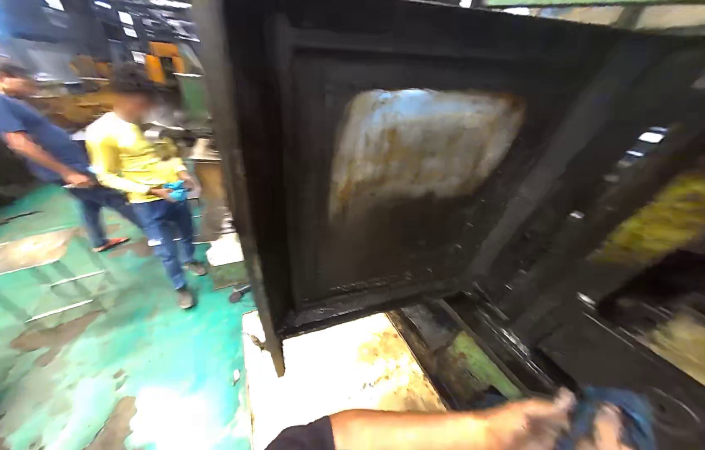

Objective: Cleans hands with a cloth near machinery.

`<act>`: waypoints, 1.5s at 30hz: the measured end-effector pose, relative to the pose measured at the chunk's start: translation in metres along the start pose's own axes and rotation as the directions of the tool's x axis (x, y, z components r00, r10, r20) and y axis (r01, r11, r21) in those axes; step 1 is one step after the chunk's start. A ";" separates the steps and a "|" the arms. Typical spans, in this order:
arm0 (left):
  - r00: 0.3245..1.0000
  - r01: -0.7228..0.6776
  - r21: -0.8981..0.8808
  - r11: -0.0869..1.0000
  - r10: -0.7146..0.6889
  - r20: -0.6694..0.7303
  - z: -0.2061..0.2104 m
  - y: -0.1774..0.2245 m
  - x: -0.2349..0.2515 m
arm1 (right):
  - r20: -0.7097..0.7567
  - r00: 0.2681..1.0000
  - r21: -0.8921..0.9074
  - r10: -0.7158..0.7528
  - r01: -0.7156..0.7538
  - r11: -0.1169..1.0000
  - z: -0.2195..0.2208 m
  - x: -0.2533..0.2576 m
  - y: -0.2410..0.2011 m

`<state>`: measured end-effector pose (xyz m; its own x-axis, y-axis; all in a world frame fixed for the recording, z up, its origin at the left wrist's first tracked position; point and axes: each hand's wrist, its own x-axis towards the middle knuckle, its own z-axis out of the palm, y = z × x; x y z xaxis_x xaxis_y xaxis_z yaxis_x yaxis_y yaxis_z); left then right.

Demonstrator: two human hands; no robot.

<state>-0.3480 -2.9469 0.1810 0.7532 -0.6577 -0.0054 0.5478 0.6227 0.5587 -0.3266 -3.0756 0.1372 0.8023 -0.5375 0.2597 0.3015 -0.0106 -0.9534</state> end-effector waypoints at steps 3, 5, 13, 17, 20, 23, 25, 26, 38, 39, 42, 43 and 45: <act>0.987 -0.121 0.356 0.926 0.075 0.142 -0.015 -0.001 -0.007 | -0.142 0.970 0.042 0.199 -0.195 0.980 0.019 -0.003 -0.039; 0.946 -0.302 0.638 0.709 0.139 0.294 -0.041 -0.007 -0.004 | -0.175 0.942 0.230 0.287 -0.245 0.942 0.008 0.016 -0.028; 0.989 -0.149 -0.057 0.987 0.149 -0.009 -0.087 0.006 0.002 | -0.028 0.867 0.213 0.497 -0.481 0.850 -0.025 0.019 0.000; 0.990 -0.134 -0.199 0.971 0.124 -0.063 -0.086 0.017 -0.002 | 0.035 0.849 0.223 0.528 -0.521 0.824 -0.035 0.003 0.011; 0.996 -0.086 -0.217 0.972 0.084 -0.018 -0.087 0.015 -0.001 | 0.118 0.828 0.211 0.549 -0.561 0.801 -0.034 -0.014 0.011; 0.998 -0.060 -0.155 0.986 0.062 0.006 -0.085 0.003 0.003 | 0.223 0.788 0.158 0.574 -0.610 0.777 -0.030 -0.031 0.010; 0.999 -0.047 -0.008 0.999 0.047 0.024 -0.082 -0.004 0.002 | 0.290 0.768 0.111 0.571 -0.620 0.777 -0.024 -0.041 0.010; 0.998 -0.036 0.110 0.993 0.031 0.048 -0.080 -0.008 0.000 | 0.311 0.758 0.087 0.573 -0.623 0.777 -0.021 -0.045 0.011; 0.947 0.205 0.344 0.916 -0.097 -0.306 -0.046 -0.034 -0.008 | 0.422 0.772 -0.432 0.476 -0.291 0.854 -0.033 -0.069 0.028; 0.936 0.213 0.297 0.931 -0.108 -0.334 -0.043 -0.037 -0.005 | 0.455 0.766 -0.408 0.454 -0.274 0.871 -0.032 -0.072 0.030; 0.925 0.166 0.236 0.957 -0.068 -0.375 -0.044 -0.046 0.004 | 0.382 0.849 -0.022 0.365 -0.386 0.922 -0.017 -0.078 0.034; 0.918 0.144 0.234 0.962 -0.041 -0.395 -0.047 -0.052 0.008 | 0.338 0.875 0.075 0.348 -0.394 0.916 -0.012 -0.077 0.030; 0.923 0.097 0.346 0.933 0.045 -0.382 -0.057 -0.063 0.013 | 0.219 0.901 0.179 0.374 -0.414 0.893 -0.005 -0.072 0.010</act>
<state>-0.3518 -2.9711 0.0984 0.8592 -0.4167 -0.2969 0.4588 0.3705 0.8076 -0.3832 -3.0411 0.1079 0.9486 -0.3038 -0.0890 0.0292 0.3638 -0.9310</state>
